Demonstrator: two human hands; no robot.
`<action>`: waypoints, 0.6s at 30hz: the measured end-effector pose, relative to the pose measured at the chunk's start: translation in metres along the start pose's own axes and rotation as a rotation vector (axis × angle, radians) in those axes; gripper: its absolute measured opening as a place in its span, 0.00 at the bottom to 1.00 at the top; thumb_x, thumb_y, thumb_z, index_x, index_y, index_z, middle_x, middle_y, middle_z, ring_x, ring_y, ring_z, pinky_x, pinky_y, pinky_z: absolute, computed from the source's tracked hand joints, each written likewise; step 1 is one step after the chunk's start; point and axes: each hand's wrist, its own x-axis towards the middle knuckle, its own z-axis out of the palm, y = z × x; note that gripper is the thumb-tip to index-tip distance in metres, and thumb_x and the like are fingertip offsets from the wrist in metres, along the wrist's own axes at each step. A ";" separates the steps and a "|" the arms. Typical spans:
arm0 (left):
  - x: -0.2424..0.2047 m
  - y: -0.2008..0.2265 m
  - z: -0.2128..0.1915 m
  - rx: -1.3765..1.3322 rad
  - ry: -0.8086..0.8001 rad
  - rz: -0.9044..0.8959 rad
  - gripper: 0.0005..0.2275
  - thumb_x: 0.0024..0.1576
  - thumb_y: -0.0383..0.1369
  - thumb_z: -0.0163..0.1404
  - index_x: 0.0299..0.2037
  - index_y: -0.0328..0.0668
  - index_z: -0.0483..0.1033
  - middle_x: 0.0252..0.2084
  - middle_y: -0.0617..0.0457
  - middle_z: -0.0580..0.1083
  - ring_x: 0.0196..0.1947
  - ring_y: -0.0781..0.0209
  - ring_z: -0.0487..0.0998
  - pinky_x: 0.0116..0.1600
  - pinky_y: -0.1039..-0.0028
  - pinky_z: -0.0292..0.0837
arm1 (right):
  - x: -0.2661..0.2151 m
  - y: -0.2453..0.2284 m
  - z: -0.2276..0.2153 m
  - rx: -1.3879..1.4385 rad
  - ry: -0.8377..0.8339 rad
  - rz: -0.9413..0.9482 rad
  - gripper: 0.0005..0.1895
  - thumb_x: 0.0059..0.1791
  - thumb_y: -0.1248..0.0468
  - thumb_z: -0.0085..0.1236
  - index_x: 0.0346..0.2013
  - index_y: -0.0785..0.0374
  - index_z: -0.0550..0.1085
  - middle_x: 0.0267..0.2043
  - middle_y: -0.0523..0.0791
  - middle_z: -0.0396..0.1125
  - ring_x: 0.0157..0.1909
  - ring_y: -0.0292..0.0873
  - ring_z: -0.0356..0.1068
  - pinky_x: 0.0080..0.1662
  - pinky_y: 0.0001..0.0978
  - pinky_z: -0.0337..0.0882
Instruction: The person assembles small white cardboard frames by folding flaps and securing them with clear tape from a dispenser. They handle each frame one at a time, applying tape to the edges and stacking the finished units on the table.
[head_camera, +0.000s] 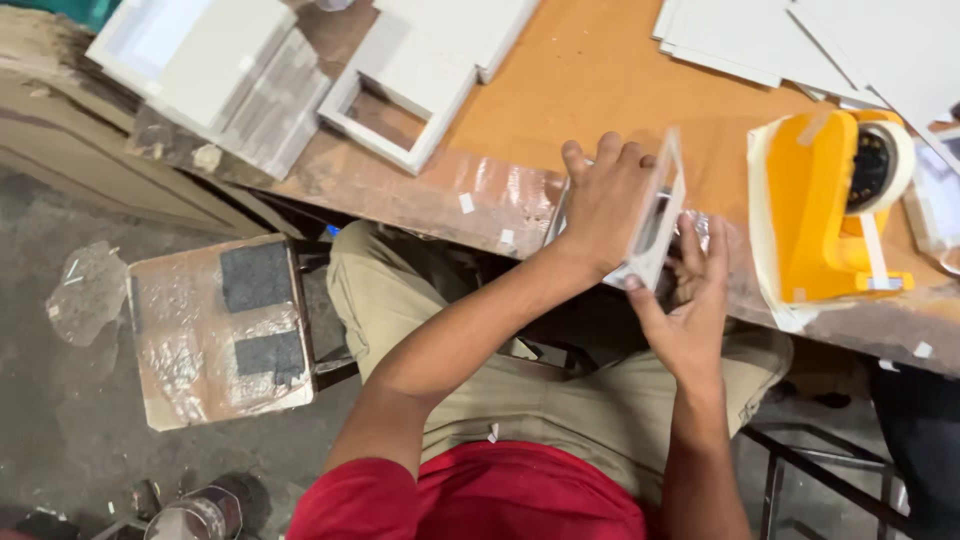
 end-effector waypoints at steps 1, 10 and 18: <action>0.002 0.005 0.002 0.040 -0.047 -0.032 0.11 0.51 0.37 0.53 0.38 0.41 0.82 0.41 0.49 0.75 0.53 0.49 0.69 0.56 0.38 0.53 | -0.001 0.000 -0.004 -0.075 0.029 -0.002 0.48 0.52 0.76 0.57 0.79 0.71 0.39 0.81 0.59 0.48 0.77 0.49 0.56 0.72 0.41 0.59; -0.003 0.000 0.015 -0.105 -0.003 -0.079 0.08 0.51 0.26 0.48 0.35 0.44 0.82 0.44 0.49 0.75 0.53 0.48 0.69 0.56 0.41 0.51 | 0.011 -0.009 -0.014 0.012 -0.042 0.099 0.50 0.50 0.68 0.58 0.77 0.72 0.38 0.77 0.60 0.47 0.78 0.52 0.50 0.71 0.43 0.56; 0.006 -0.001 0.014 -0.078 -0.062 -0.045 0.07 0.52 0.26 0.48 0.28 0.42 0.81 0.38 0.50 0.76 0.51 0.51 0.71 0.58 0.45 0.52 | 0.025 -0.012 -0.030 -0.268 -0.162 -0.005 0.57 0.46 0.60 0.58 0.81 0.68 0.37 0.68 0.59 0.54 0.67 0.51 0.61 0.67 0.43 0.65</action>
